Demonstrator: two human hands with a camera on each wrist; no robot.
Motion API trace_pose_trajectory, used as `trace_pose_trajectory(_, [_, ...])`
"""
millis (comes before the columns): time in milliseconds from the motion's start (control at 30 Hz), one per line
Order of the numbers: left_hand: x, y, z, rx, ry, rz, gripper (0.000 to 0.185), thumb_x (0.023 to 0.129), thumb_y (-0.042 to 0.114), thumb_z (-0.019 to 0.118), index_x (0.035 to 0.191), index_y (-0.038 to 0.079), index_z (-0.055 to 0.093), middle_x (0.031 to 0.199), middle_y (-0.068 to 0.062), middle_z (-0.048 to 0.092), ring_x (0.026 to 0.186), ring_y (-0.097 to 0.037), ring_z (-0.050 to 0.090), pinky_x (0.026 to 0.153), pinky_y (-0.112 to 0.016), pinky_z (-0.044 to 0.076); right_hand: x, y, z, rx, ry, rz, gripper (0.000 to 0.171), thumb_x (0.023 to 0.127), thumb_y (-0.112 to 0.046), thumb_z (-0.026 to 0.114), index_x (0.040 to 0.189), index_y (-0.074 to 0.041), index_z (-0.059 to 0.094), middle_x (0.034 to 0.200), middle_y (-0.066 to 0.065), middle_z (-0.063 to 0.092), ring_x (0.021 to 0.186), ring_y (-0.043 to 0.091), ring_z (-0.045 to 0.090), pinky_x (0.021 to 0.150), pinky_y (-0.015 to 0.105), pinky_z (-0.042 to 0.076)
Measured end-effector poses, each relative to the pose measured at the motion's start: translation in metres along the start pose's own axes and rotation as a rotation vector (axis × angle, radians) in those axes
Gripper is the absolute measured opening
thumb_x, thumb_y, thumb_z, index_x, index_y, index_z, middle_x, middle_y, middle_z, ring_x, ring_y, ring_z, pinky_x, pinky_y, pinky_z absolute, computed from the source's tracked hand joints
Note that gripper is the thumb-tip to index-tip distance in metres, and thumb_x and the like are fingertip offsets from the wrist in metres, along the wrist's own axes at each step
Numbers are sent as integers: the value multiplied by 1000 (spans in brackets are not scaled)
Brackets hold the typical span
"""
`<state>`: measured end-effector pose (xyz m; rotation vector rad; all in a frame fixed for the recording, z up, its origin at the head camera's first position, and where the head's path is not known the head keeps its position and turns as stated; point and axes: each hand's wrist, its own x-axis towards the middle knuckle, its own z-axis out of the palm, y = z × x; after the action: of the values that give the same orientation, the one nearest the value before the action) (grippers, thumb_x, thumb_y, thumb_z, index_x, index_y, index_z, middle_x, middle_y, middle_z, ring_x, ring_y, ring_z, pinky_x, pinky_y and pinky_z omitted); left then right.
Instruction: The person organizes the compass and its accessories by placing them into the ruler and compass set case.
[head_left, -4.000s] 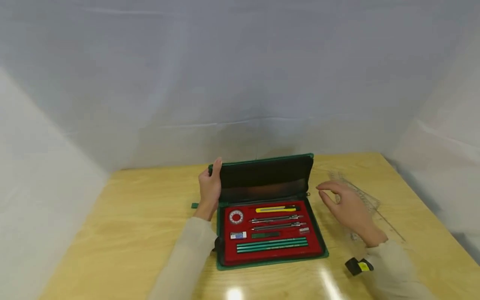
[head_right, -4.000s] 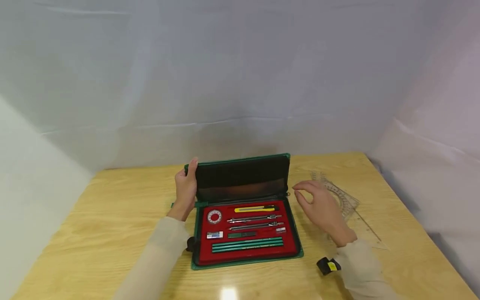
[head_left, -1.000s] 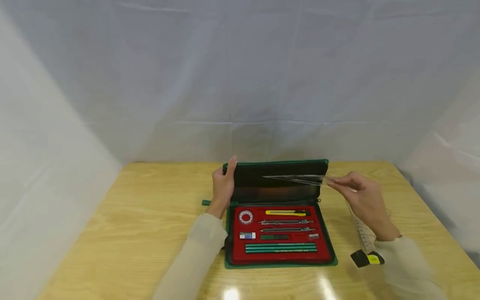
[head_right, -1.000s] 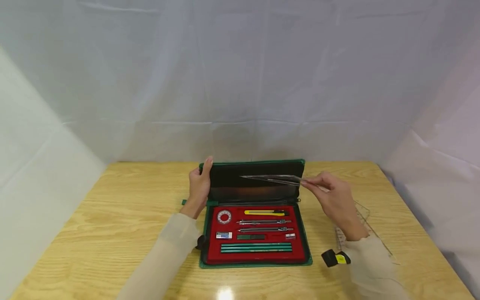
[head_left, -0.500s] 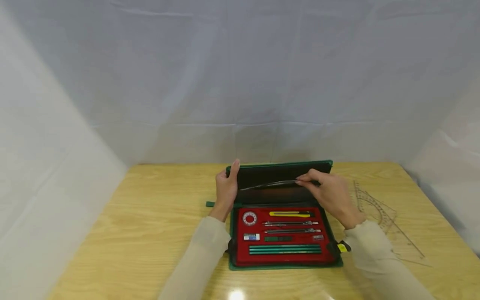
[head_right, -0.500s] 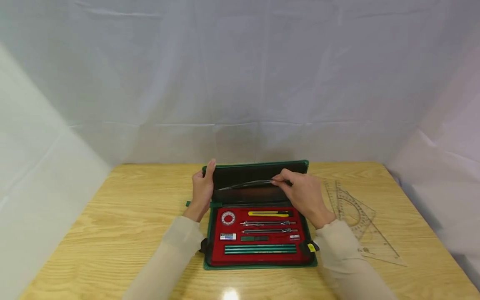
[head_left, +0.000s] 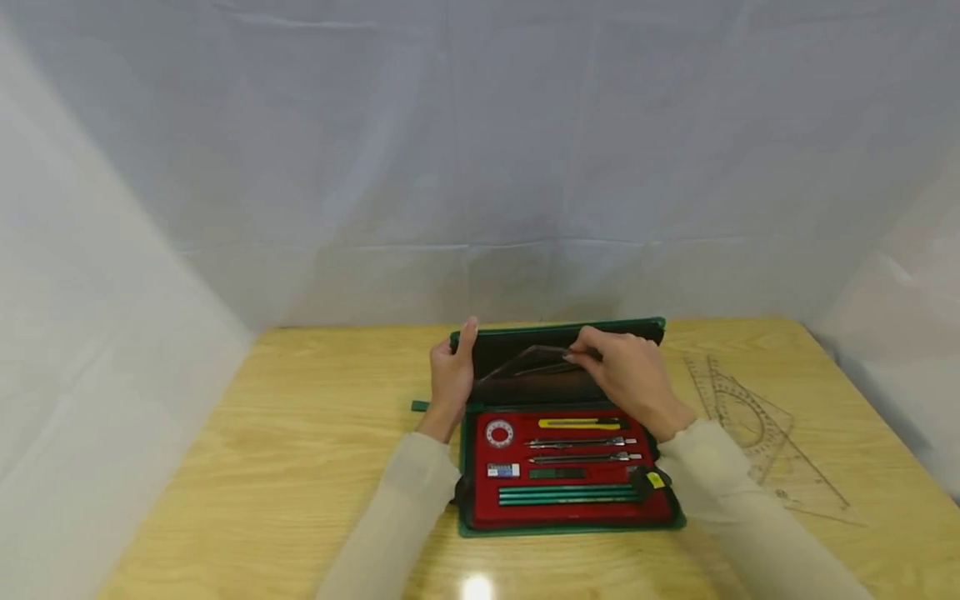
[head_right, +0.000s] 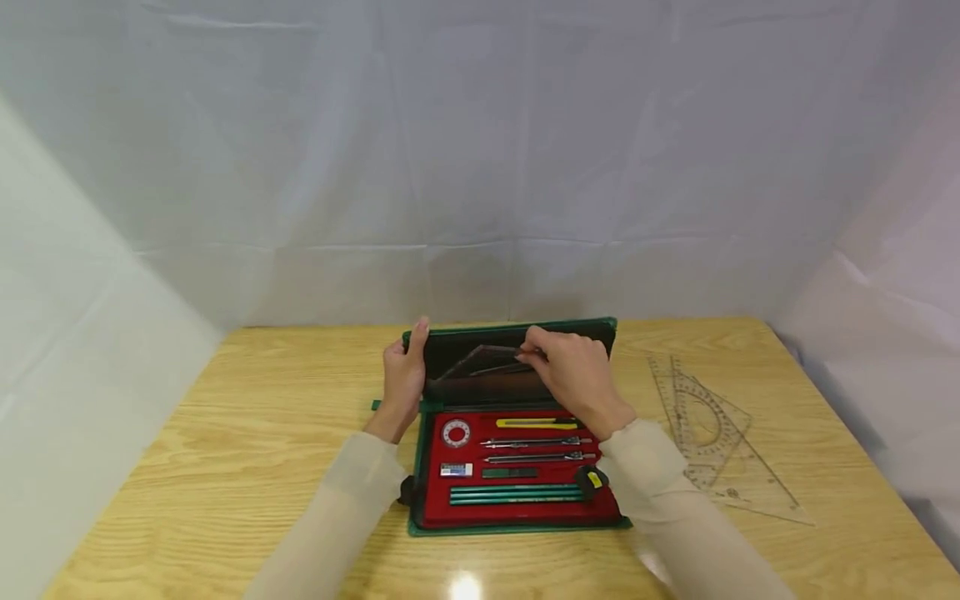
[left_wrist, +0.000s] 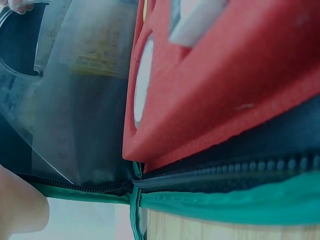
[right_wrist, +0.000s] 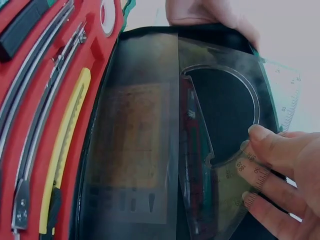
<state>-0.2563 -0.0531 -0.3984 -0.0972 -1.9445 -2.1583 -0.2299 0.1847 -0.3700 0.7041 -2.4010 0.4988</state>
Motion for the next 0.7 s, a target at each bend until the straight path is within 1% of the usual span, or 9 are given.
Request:
trace_pose_trajectory(100, [3,-12,1,-4,6,-16,53,95,40,57,55,14,33,50,5,26,45,-9,26,46,-25,25,-3,1,-6,8,17,-8,15,77,-15,79,87,-16,68,79,0,71,43,8,49,37,26,30])
trace_pose_trajectory(167, [6,-21,2,-9,7,-17,55,93,44,58,55,14,33,50,5,26,45,-10,25,46,-26,25,-6,3,-13,4,46,-18,15,76,-13,79,87,-14,69,80,1,71,49,11,56,40,28,38])
trace_pose_trajectory(233, [10,-28,3,-5,15,-21,57,92,48,59,55,13,32,50,4,25,45,-11,24,46,-26,25,-10,4,-24,-20,82,-30,16,75,-11,80,88,-13,70,81,3,71,53,14,60,43,30,42])
trace_pose_trajectory(300, [11,-28,4,0,26,-7,58,91,50,59,56,13,32,50,3,25,45,-11,24,46,-26,25,-13,7,-34,-63,116,-41,17,75,-11,80,88,-12,70,81,4,71,55,16,62,43,31,44])
trace_pose_trajectory(367, [13,-27,4,0,26,3,58,90,52,59,57,12,32,50,3,25,44,-10,23,45,-26,24,-17,11,-41,-103,130,-53,18,74,-11,81,88,-12,70,80,5,71,55,17,62,42,32,43])
trace_pose_trajectory(400, [13,-26,3,0,23,-4,58,91,50,58,57,12,32,50,3,25,44,-10,23,45,-26,24,-20,13,-45,-121,135,-55,19,73,-11,81,89,-12,69,80,5,71,55,18,62,41,32,42])
trace_pose_trajectory(533, [4,-6,2,10,-13,-23,53,96,40,56,56,13,32,50,5,26,44,-9,25,45,-25,25,-33,23,-52,-159,136,-31,20,73,-9,81,89,-11,69,82,7,71,59,21,64,45,36,46])
trace_pose_trajectory(633, [-3,10,1,26,-22,-25,51,98,33,54,56,13,33,50,5,27,44,-9,26,46,-25,25,-37,23,-52,-186,146,-33,20,73,-10,81,89,-12,69,83,6,72,59,21,65,45,36,46])
trace_pose_trajectory(700, [-3,10,0,30,-20,-24,51,98,33,54,56,13,33,50,5,27,44,-9,26,46,-25,26,-34,19,-48,-195,150,-56,19,74,-12,81,88,-13,68,82,5,71,58,20,64,44,36,46])
